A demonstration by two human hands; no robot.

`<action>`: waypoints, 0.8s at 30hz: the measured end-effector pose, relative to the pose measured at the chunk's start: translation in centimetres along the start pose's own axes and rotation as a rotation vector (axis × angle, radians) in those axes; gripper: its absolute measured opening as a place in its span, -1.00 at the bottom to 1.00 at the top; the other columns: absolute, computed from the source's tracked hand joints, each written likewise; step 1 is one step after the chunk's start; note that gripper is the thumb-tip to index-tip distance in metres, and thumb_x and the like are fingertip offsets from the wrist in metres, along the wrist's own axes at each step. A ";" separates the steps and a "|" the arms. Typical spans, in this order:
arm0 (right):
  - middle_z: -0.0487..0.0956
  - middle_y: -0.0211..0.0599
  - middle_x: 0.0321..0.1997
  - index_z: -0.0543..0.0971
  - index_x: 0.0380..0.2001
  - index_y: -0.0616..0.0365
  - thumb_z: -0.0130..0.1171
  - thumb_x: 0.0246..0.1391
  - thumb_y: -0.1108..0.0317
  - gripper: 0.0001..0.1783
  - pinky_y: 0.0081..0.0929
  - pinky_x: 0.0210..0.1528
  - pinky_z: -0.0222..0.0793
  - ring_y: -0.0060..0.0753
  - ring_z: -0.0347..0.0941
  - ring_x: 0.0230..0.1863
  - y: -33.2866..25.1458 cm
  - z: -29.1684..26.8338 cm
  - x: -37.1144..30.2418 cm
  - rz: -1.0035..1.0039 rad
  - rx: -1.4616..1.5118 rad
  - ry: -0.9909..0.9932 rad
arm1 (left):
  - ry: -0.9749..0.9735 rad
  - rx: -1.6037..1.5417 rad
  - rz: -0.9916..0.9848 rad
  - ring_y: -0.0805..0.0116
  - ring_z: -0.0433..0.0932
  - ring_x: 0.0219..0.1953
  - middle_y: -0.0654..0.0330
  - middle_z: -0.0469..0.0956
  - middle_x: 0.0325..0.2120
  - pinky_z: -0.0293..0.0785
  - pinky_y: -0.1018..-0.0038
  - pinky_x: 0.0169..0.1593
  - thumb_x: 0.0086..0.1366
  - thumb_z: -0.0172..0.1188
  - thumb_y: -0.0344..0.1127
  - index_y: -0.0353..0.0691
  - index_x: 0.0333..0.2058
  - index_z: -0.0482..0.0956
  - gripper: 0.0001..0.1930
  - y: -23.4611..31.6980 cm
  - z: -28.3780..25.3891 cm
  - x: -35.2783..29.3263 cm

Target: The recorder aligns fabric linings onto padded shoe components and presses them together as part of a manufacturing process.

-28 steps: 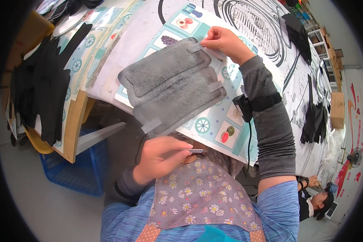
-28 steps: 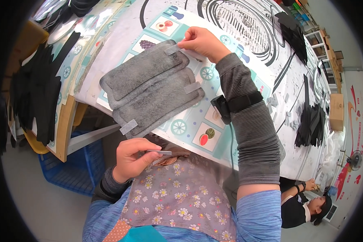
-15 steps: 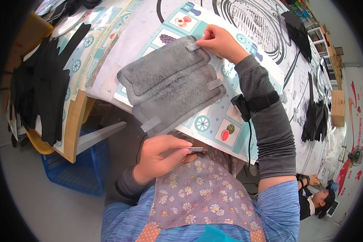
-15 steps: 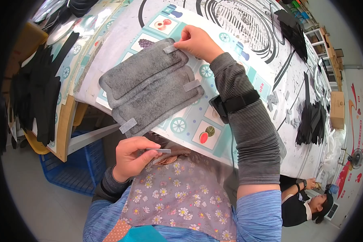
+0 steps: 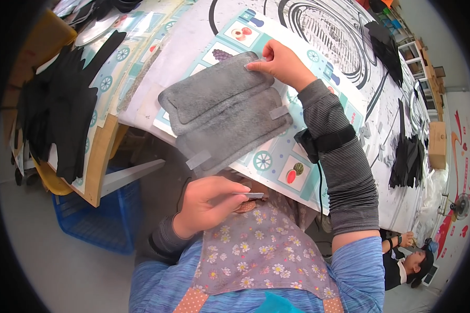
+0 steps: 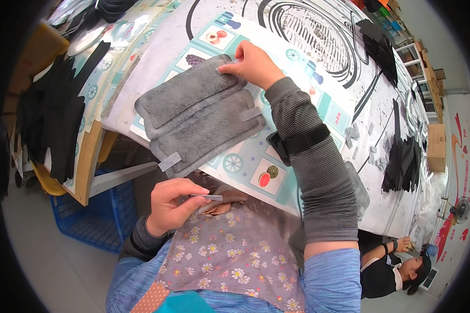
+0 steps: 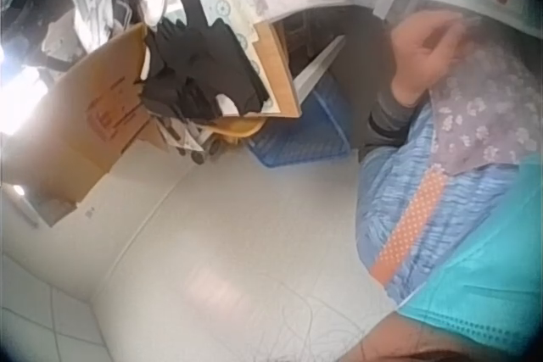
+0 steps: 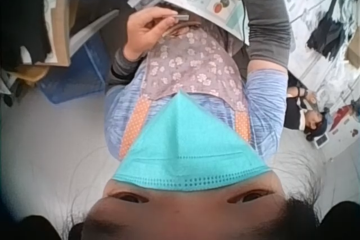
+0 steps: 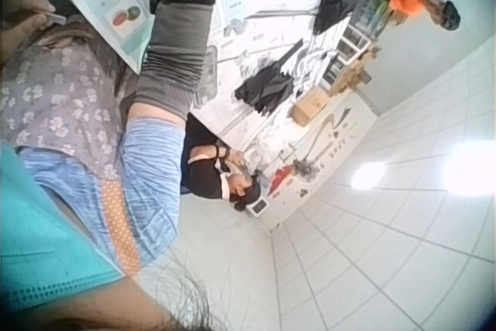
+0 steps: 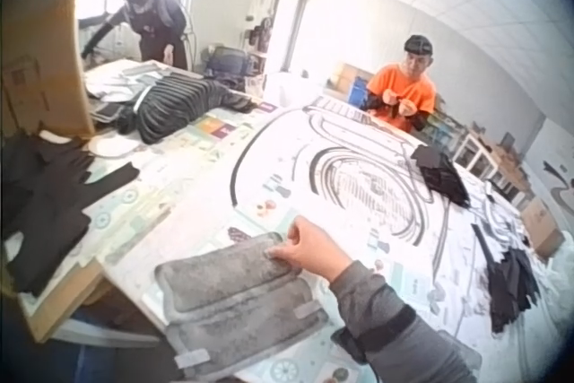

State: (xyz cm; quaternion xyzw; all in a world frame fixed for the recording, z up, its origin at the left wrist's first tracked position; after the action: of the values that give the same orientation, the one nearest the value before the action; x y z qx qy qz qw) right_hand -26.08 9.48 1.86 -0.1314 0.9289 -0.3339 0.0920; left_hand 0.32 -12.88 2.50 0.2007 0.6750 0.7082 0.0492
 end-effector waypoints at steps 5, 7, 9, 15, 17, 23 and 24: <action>0.54 -0.31 -0.40 0.50 -0.32 0.18 0.52 -0.01 -0.05 -0.45 -0.48 -0.30 0.41 -0.45 0.47 -0.34 -1.1 -0.1 0.2 -0.004 -0.314 0.063 | 0.120 -0.016 -0.091 0.38 0.64 -0.46 0.11 0.69 -0.44 0.48 0.52 -0.35 0.22 0.38 -0.48 -0.35 -0.22 0.74 -0.85 1.2 -0.6 -0.3; 0.55 -0.30 -0.40 0.52 -0.27 0.19 0.50 0.01 -0.05 -0.46 -0.46 -0.29 0.42 -0.44 0.47 -0.36 -1.8 -0.5 -0.2 -0.076 -0.193 0.186 | 0.168 -0.011 -0.072 0.45 0.61 -0.46 0.13 0.68 -0.45 0.46 0.56 -0.35 0.29 0.32 -0.47 -0.35 -0.20 0.73 -0.86 1.3 -1.2 -0.6; 0.60 -0.19 -0.36 0.57 -0.23 0.29 0.42 0.09 0.03 -0.51 -0.36 -0.26 0.46 -0.28 0.53 -0.36 -4.4 -1.2 -1.2 -0.121 0.040 0.362 | 0.458 -0.061 -0.157 0.51 0.61 -0.43 0.17 0.68 -0.43 0.46 0.59 -0.36 0.39 0.24 -0.43 -0.35 -0.16 0.72 -0.85 1.4 -2.1 -1.1; 0.65 -0.38 -0.29 0.64 -0.19 0.20 0.36 0.19 0.37 -0.82 -0.54 -0.24 0.43 -0.55 0.54 -0.31 -13.9 1.3 -9.7 -0.551 0.203 -0.019 | 0.680 -0.194 -0.183 0.57 0.47 -0.45 0.23 0.58 -0.48 0.36 0.65 -0.33 0.49 0.13 -0.40 -0.38 -0.07 0.63 -0.81 -0.2 -4.6 0.3; 0.65 -0.39 -0.33 0.64 -0.18 0.24 0.40 0.15 0.37 -0.78 -0.56 -0.22 0.44 -0.58 0.53 -0.32 -15.4 3.5 -10.2 -0.499 0.291 -0.108 | 0.699 -0.139 -0.208 0.58 0.48 -0.45 0.25 0.60 -0.47 0.37 0.64 -0.32 0.49 0.13 -0.39 -0.36 -0.07 0.63 -0.81 -0.7 -4.8 1.2; 0.68 -0.33 -0.36 0.66 -0.25 0.33 0.32 0.16 0.37 -0.79 -0.57 -0.19 0.48 -0.60 0.54 -0.32 -16.0 5.9 -6.8 -0.279 0.356 -0.347 | 0.800 -0.115 -0.126 0.61 0.51 -0.42 0.25 0.64 -0.43 0.42 0.66 -0.30 0.46 0.21 -0.36 -0.35 -0.10 0.67 -0.82 -1.5 -6.3 2.9; 0.68 -0.33 -0.36 0.66 -0.25 0.33 0.32 0.16 0.37 -0.79 -0.57 -0.19 0.48 -0.60 0.54 -0.32 -15.9 6.2 -6.1 -0.277 0.359 -0.345 | 0.796 -0.106 -0.123 0.59 0.50 -0.43 0.25 0.63 -0.43 0.41 0.64 -0.32 0.46 0.21 -0.36 -0.35 -0.07 0.65 -0.80 -1.7 -6.7 3.2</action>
State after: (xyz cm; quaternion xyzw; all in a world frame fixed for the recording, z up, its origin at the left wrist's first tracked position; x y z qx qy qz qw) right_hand -15.79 -4.14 7.86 -0.2934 0.7987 -0.4751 0.2243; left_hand -5.30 -17.97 1.51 -0.1328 0.6146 0.7603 -0.1633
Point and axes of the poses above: each hand's wrist, its own x-axis towards the middle knuckle, its own z-axis out of the palm, y = z × x, the point moved 2 cm from there along x, towards the middle knuckle
